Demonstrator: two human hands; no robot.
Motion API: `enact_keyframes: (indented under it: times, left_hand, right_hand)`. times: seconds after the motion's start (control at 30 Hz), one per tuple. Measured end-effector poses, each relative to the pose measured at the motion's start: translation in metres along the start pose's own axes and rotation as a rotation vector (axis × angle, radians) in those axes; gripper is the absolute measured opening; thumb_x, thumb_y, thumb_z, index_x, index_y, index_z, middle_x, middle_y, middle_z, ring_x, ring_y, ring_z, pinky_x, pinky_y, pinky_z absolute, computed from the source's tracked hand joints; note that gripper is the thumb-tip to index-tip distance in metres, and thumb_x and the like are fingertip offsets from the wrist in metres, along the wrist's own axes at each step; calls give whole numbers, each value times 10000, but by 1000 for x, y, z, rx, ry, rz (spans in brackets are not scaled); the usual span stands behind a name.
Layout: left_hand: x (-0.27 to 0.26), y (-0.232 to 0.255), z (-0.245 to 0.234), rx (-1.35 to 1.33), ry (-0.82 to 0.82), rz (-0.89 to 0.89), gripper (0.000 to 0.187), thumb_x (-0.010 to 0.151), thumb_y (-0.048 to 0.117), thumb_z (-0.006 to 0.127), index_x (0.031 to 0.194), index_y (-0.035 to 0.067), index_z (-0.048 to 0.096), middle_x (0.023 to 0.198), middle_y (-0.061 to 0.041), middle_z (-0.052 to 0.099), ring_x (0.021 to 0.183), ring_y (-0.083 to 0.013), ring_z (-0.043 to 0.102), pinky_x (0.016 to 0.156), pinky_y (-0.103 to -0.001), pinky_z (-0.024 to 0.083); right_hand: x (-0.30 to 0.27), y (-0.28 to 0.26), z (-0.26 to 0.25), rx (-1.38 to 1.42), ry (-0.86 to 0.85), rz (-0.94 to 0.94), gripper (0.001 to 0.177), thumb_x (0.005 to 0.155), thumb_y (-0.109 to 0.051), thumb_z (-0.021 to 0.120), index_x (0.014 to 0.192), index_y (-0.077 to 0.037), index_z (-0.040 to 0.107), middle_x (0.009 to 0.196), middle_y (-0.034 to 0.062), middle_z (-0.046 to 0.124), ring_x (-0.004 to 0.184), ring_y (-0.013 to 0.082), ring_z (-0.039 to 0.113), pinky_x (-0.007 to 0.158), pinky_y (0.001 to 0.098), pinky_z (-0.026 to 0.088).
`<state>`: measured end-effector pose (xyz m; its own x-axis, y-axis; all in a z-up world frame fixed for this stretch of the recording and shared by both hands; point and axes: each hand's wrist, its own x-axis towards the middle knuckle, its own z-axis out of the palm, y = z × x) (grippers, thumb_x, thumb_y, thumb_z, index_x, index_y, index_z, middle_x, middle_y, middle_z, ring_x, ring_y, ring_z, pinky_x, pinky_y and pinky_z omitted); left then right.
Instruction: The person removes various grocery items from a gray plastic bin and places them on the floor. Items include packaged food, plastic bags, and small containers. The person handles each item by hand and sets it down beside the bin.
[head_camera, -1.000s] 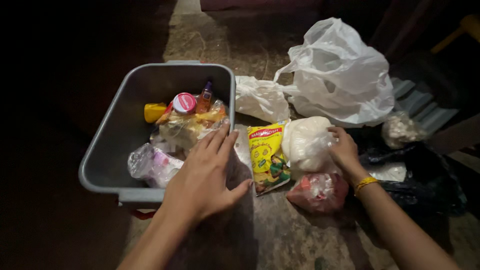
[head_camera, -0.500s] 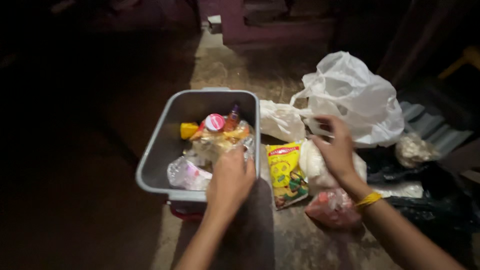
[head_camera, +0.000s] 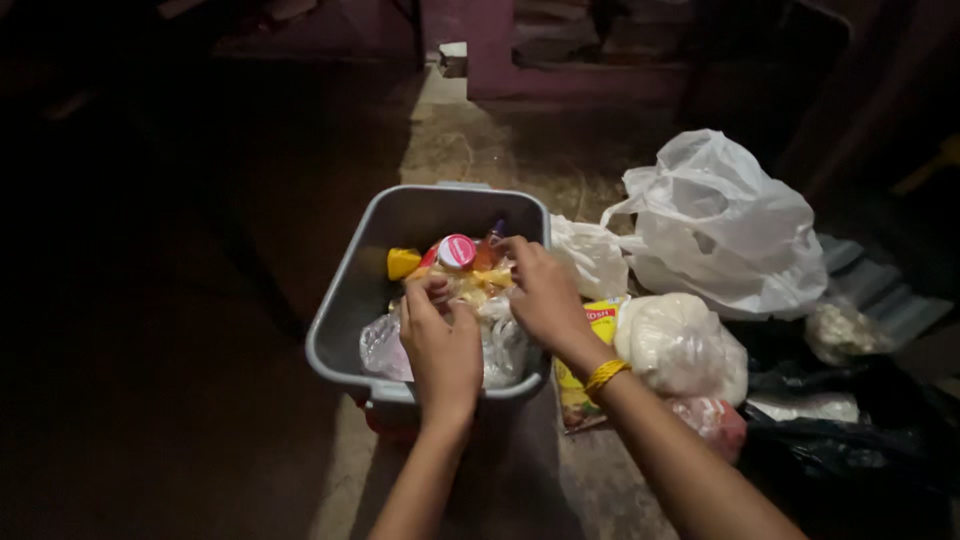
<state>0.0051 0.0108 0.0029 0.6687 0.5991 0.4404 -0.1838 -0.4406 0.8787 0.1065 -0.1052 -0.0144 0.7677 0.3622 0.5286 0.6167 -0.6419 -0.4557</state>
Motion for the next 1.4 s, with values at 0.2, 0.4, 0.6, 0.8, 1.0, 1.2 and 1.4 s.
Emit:
enact_keyframes:
  times: [0.2, 0.4, 0.6, 0.8, 1.0, 1.2, 1.4]
  left_hand:
    - [10, -1, 18, 92, -162, 22, 217, 886, 130, 588, 1068, 28, 647, 1073, -159, 681, 971, -336, 687, 875, -456, 528]
    - [53, -30, 31, 643, -159, 469, 273, 802, 155, 679, 1055, 57, 643, 1029, -145, 658, 955, -342, 680, 713, -473, 566]
    - [86, -76, 59, 829, -194, 508, 236, 764, 138, 706, 978, 96, 616, 980, -105, 626, 960, -317, 652, 724, -445, 570]
    - [100, -124, 83, 945, -242, 728, 725, 615, 196, 702, 1317, 34, 619, 1268, -166, 649, 1080, -303, 611, 880, -436, 513]
    - [98, -150, 94, 1046, -174, 854, 507, 861, 210, 569, 1350, 83, 606, 1287, -104, 629, 1150, -272, 602, 1005, -476, 471]
    - [99, -148, 95, 1056, -277, 621, 275, 856, 114, 658, 1119, 35, 659, 1089, -147, 588, 907, -304, 645, 694, -373, 588]
    - [103, -113, 85, 1055, -280, 573, 452, 654, 172, 774, 1050, 48, 594, 987, -173, 630, 899, -344, 652, 689, -391, 593]
  right_hand:
    - [32, 15, -2, 360, -119, 182, 378, 741, -7, 617, 1114, -39, 675, 986, 169, 768, 907, 327, 764, 776, 409, 605]
    - [32, 6, 6, 83, -33, 43, 307, 764, -32, 648, 1062, -81, 702, 939, 152, 766, 880, 331, 746, 759, 434, 581]
    - [33, 2, 10, -33, -29, -52, 327, 749, -5, 637, 1056, -107, 679, 967, 106, 748, 911, 347, 713, 747, 468, 552]
    - [33, 1, 11, -161, -98, -43, 323, 746, -25, 667, 1058, -104, 658, 979, 123, 714, 900, 392, 686, 728, 522, 522]
    - [33, -1, 8, -84, -77, -52, 315, 749, -24, 665, 1053, -102, 653, 986, 138, 703, 911, 405, 674, 748, 528, 522]
    - [33, -3, 7, -133, -82, -42, 293, 758, -45, 675, 1041, -118, 663, 952, 131, 707, 885, 398, 677, 724, 532, 515]
    - [34, -4, 7, -103, -68, -31, 263, 803, -60, 640, 1056, -130, 660, 985, 119, 728, 911, 376, 698, 736, 502, 537]
